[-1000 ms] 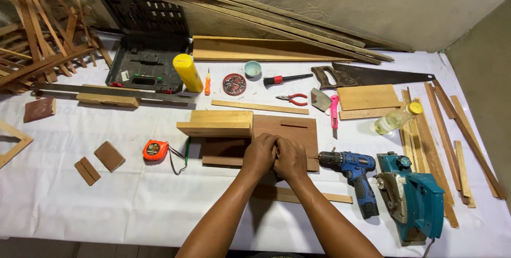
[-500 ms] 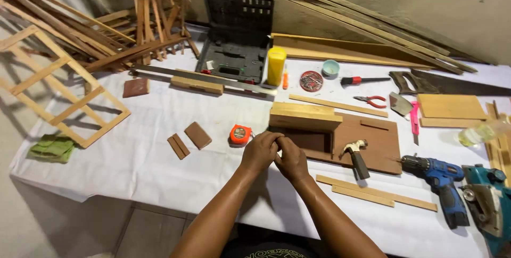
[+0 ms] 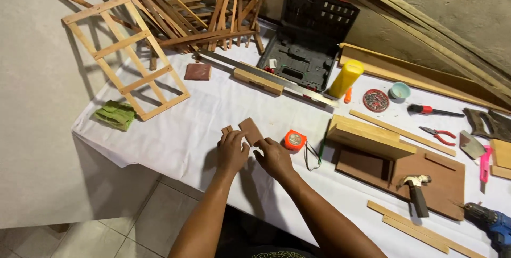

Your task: Assembling a wooden frame or structure using tools such as a hammer, drill, and hand plane.

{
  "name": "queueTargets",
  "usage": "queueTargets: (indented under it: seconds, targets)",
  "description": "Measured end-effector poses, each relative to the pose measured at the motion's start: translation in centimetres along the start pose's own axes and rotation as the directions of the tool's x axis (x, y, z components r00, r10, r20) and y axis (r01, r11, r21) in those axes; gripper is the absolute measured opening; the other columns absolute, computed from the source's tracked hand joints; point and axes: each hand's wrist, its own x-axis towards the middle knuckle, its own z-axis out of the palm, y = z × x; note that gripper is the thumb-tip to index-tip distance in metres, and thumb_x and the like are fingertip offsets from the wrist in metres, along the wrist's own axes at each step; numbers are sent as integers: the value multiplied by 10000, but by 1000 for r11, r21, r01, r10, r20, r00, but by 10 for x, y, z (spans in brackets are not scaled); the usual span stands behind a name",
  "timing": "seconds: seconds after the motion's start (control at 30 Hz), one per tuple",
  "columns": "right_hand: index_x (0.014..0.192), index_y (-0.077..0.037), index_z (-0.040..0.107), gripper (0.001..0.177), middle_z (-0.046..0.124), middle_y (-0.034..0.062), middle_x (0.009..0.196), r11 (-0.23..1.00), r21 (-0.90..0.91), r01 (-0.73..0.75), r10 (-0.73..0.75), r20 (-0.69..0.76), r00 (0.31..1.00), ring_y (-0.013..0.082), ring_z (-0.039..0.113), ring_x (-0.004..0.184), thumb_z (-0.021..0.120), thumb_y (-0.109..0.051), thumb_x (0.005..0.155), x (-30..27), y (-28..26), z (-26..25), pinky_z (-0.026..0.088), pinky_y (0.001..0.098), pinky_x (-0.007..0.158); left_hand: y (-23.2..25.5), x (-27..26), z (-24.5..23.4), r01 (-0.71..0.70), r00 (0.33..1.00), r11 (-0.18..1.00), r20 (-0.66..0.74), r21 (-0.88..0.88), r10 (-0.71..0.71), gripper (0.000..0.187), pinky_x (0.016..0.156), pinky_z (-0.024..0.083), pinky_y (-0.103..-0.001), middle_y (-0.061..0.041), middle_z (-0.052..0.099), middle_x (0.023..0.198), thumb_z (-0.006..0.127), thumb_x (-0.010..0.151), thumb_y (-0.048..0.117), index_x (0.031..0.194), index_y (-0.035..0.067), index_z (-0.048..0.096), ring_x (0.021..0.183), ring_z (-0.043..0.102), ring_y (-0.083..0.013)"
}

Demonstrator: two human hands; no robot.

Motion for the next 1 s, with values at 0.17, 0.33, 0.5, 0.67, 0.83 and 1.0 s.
queueTargets:
  seconds: [0.17, 0.33, 0.5, 0.67, 0.83, 1.0]
  targets:
    - [1060, -128, 704, 228, 713, 106, 993, 994, -106, -2, 4, 21, 1000, 349, 670, 938, 739, -215, 852, 30, -23, 60, 541, 456, 779, -73, 22, -14, -135, 989, 989, 66, 59, 131, 432, 1017, 397, -490, -75, 633, 1303, 710, 840, 214, 1266, 155, 669, 1236, 531, -299]
    - [1026, -157, 711, 150, 694, 112, 1028, 954, -200, -223, 240, 63, 969, 344, 677, 936, 679, -247, 909, 49, -36, 100, 540, 466, 791, -102, 52, -45, -279, 927, 959, 272, 39, 259, 537, 1030, 368, -480, -87, 631, 1181, 745, 829, 294, 1328, 141, 620, 1158, 537, -291]
    - [1054, -159, 724, 194, 683, 123, 971, 949, -149, -277, 278, -20, 960, 358, 670, 925, 685, -228, 877, 72, -38, 112, 539, 481, 780, -116, 76, -49, -213, 908, 977, 367, -19, 205, 543, 959, 383, -462, -57, 630, 1060, 733, 887, 325, 1375, 134, 591, 1059, 553, -264]
    - [1052, -112, 708, 261, 686, 101, 979, 933, -313, -177, 192, 17, 981, 331, 657, 921, 706, -263, 839, 120, -61, 90, 528, 433, 792, -123, 112, -41, -353, 880, 935, 329, -29, 342, 393, 968, 396, -428, -30, 633, 1106, 693, 850, 177, 1242, 181, 698, 1074, 567, -239]
    - [1069, -105, 701, 227, 679, 87, 982, 905, -346, -247, 289, 74, 955, 273, 653, 918, 673, -266, 911, 139, -33, 96, 499, 399, 837, -127, 135, -29, -438, 846, 898, 319, -44, 428, 379, 996, 392, -435, -21, 647, 1080, 721, 748, 135, 1127, 148, 737, 1076, 592, -233]
    - [1012, -137, 722, 124, 695, 72, 1024, 906, -376, -193, 159, -121, 980, 278, 652, 947, 651, -157, 913, 149, -20, 82, 479, 430, 822, -130, 154, 8, -418, 894, 904, 133, -93, 428, 165, 941, 422, -422, 23, 660, 1019, 728, 906, 187, 1067, 201, 760, 1006, 614, -224]
